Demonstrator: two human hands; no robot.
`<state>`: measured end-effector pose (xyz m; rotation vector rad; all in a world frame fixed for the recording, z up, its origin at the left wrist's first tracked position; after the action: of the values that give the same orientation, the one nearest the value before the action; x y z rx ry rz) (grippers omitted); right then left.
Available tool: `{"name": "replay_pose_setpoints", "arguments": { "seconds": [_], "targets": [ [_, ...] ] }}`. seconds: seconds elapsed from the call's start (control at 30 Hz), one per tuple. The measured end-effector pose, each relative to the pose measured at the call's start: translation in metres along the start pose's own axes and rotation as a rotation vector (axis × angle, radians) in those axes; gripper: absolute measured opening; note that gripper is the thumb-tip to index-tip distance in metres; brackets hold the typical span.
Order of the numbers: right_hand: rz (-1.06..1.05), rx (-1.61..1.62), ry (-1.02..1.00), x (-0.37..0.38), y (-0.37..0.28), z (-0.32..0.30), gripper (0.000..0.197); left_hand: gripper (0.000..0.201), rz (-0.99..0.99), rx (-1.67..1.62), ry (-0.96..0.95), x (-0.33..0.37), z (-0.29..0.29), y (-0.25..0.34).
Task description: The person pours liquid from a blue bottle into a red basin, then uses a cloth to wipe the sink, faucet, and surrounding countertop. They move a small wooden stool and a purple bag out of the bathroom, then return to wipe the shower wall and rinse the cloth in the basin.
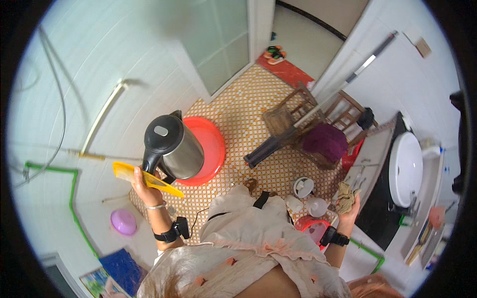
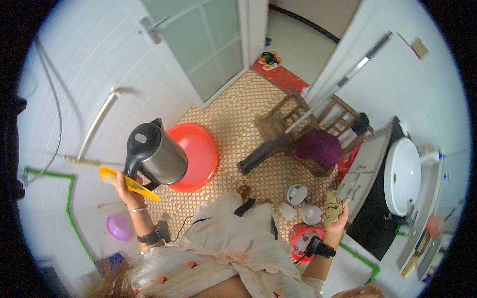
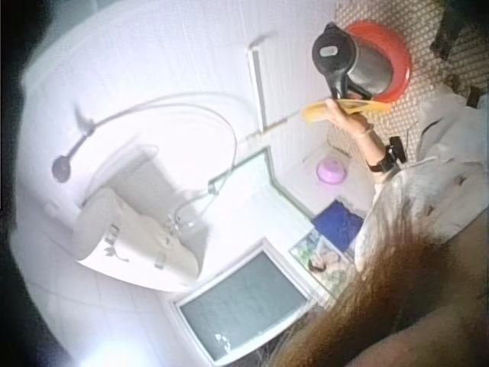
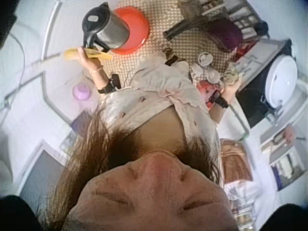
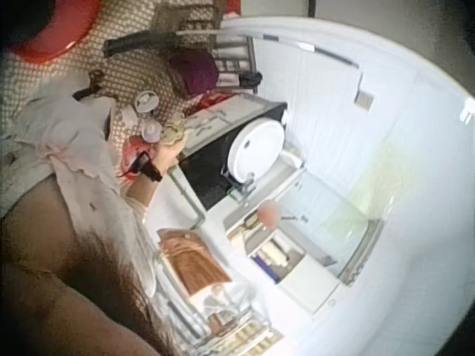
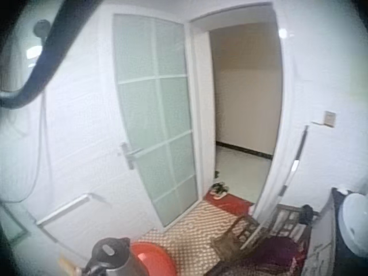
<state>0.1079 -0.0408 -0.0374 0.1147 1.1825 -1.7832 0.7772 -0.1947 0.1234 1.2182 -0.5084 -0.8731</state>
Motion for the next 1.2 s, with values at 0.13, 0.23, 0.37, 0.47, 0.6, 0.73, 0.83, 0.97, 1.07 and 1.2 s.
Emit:
{"name": "replay_pose_setpoints", "arguments": {
  "seconds": [0.13,0.23,0.37,0.47,0.6,0.73,0.83,0.97,1.07,1.2],
  "targets": [
    [0.046,-0.053,-0.220,0.016,0.028,0.097,0.046,0.028,0.117,-0.019,0.231,-0.011,-0.070,0.024],
    [0.098,-0.055,-0.217,0.030,0.046,0.150,0.042,0.026,0.137,-0.033,0.315,-0.031,-0.110,0.032],
    [0.177,-0.243,-0.453,0.039,0.067,0.204,0.034,0.027,0.202,-0.042,0.542,-0.083,-0.153,0.038],
    [0.221,-0.244,-0.668,0.042,0.079,0.230,0.037,0.027,0.170,-0.004,0.637,-0.115,-0.168,0.040],
    [0.254,-0.304,-0.693,0.050,0.088,0.228,0.034,0.027,0.228,-0.012,0.766,-0.142,-0.171,0.037],
    [0.245,-0.358,-0.654,0.058,0.092,0.206,0.029,0.029,0.185,-0.028,0.709,-0.150,-0.159,0.033],
    [0.297,-0.316,-0.594,0.066,0.095,0.190,0.022,0.029,0.157,-0.006,0.611,-0.151,-0.142,0.033],
    [0.268,-0.366,-0.313,0.083,0.095,0.166,0.039,0.030,0.153,-0.047,0.603,-0.150,-0.118,0.031],
    [0.249,-0.377,-0.204,0.091,0.094,0.162,0.056,0.032,0.161,-0.033,0.569,-0.149,-0.103,0.031],
    [0.324,-0.325,-0.318,0.093,0.107,0.176,0.071,0.031,0.135,-0.054,0.571,-0.148,-0.102,0.029]
  ]
}}
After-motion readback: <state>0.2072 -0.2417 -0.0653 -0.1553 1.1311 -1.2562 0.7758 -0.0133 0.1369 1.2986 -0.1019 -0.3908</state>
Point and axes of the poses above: each hand's wrist, its own x-axis towards the middle knuckle, its own z-axis out of the palm, y = z × x, the point moved 7 cm from there along x, towards the middle knuckle, and after that the axes turned 8 degrees about -z, right-handed, at the moved point
